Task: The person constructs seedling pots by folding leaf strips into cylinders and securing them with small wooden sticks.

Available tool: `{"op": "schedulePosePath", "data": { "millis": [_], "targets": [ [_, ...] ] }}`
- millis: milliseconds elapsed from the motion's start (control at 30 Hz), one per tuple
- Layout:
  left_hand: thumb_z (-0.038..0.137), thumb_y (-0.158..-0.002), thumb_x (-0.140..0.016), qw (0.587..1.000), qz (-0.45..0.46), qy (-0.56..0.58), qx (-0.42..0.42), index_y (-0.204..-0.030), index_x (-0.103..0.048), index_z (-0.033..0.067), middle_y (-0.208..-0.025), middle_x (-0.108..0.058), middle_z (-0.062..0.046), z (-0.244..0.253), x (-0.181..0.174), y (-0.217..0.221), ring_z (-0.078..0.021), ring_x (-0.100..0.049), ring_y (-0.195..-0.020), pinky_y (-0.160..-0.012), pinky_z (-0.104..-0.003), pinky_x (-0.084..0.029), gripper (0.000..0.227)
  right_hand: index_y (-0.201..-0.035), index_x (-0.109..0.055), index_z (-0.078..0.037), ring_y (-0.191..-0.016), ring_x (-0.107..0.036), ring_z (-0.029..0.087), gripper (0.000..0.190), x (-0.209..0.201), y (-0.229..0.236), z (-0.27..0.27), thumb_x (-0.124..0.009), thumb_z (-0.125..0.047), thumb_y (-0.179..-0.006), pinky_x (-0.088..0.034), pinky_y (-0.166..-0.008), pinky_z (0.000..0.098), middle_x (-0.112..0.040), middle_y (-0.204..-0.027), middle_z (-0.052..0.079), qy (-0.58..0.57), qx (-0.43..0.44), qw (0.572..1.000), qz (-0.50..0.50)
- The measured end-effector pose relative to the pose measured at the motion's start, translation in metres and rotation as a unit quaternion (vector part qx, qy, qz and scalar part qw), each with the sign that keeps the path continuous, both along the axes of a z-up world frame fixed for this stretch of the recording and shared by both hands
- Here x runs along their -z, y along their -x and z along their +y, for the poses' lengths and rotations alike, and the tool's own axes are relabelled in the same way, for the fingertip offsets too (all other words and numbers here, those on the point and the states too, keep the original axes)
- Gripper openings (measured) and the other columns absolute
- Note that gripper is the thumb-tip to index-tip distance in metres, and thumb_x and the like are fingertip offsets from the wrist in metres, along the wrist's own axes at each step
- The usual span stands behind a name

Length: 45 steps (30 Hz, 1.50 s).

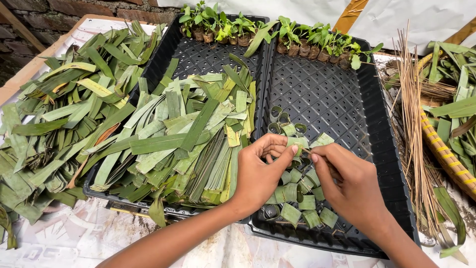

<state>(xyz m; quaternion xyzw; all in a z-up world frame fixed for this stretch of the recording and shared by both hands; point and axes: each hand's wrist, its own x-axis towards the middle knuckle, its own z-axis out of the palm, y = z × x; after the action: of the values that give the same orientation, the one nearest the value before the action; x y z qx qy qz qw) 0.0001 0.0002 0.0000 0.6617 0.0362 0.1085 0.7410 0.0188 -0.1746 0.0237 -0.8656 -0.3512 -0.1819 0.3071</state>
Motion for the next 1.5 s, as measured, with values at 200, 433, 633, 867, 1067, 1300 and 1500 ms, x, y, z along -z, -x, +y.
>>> {"op": "schedulePosePath", "data": {
  "millis": [200,433,633,867,1067,1300,1500],
  "targets": [
    [0.013,-0.093,-0.075,0.999,-0.029,0.018,0.002,-0.093,-0.07,0.0062,-0.074,-0.069,-0.002,-0.001,-0.003,0.001,-0.0068,-0.059,-0.069,-0.067,-0.022,-0.053,0.008,-0.1,-0.067,-0.006,-0.054,-0.043,0.013,0.01,-0.001,0.002,0.002,-0.057,-0.007,-0.103,-0.037,-0.052,0.0272,-0.065,-0.079,0.0,0.015,0.015,1.0,-0.023],
    [0.013,-0.093,-0.074,0.999,-0.045,0.017,-0.005,-0.094,-0.069,0.0057,-0.076,-0.072,-0.004,-0.001,-0.006,0.003,-0.0076,-0.064,-0.07,-0.068,-0.023,-0.055,0.009,-0.099,-0.067,-0.002,-0.057,-0.042,0.013,0.011,0.0,0.006,0.007,-0.058,-0.003,-0.103,-0.038,-0.057,0.0279,-0.062,-0.077,0.003,-0.026,0.005,0.997,-0.069],
    [0.015,-0.095,-0.072,0.997,-0.075,-0.01,-0.004,-0.093,-0.07,0.0066,-0.076,-0.07,-0.001,-0.001,-0.007,0.006,-0.0058,-0.059,-0.07,-0.069,-0.023,-0.053,0.009,-0.103,-0.068,-0.006,-0.058,-0.049,0.011,0.009,0.01,0.006,0.006,-0.059,-0.004,-0.103,-0.041,-0.057,0.0262,-0.065,-0.082,-0.001,0.006,0.03,0.996,-0.085],
    [0.015,-0.098,-0.067,0.964,-0.214,-0.157,-0.033,-0.1,-0.066,0.0081,-0.088,-0.071,-0.003,-0.001,0.0,0.011,-0.0119,-0.063,-0.077,-0.075,-0.028,-0.055,0.007,-0.1,-0.067,-0.009,-0.054,-0.046,0.013,0.008,0.017,0.012,0.002,-0.059,-0.01,-0.104,-0.035,-0.051,0.0276,-0.063,-0.081,-0.004,0.032,0.071,0.99,-0.12],
    [0.009,-0.101,-0.064,0.928,-0.302,-0.213,-0.036,-0.104,-0.063,0.0028,-0.086,-0.066,-0.007,-0.002,0.0,0.014,-0.0183,-0.062,-0.078,-0.074,-0.031,-0.052,0.006,-0.097,-0.065,-0.008,-0.054,-0.042,0.014,0.008,0.013,0.023,0.005,-0.06,-0.006,-0.102,-0.035,-0.049,0.0264,-0.065,-0.081,-0.003,0.052,0.076,0.984,-0.155],
    [0.005,-0.102,-0.063,0.919,-0.33,-0.215,-0.005,-0.105,-0.063,-0.0007,-0.085,-0.063,-0.01,0.001,-0.004,0.014,-0.0212,-0.058,-0.076,-0.073,-0.033,-0.049,0.006,-0.1,-0.066,-0.006,-0.051,-0.042,0.014,0.009,0.012,0.022,0.001,-0.057,-0.006,-0.103,-0.034,-0.046,0.0258,-0.067,-0.086,0.0,0.041,0.051,0.988,-0.141],
    [0.005,-0.101,-0.063,0.917,-0.337,-0.212,0.009,-0.106,-0.063,-0.0019,-0.087,-0.065,-0.012,0.003,-0.004,0.014,-0.0231,-0.06,-0.077,-0.074,-0.034,-0.049,0.008,-0.102,-0.066,-0.006,-0.05,-0.04,0.013,0.01,0.01,0.023,0.005,-0.056,-0.004,-0.103,-0.032,-0.047,0.0259,-0.063,-0.08,-0.001,0.021,0.048,0.99,-0.131]
  ]
}}
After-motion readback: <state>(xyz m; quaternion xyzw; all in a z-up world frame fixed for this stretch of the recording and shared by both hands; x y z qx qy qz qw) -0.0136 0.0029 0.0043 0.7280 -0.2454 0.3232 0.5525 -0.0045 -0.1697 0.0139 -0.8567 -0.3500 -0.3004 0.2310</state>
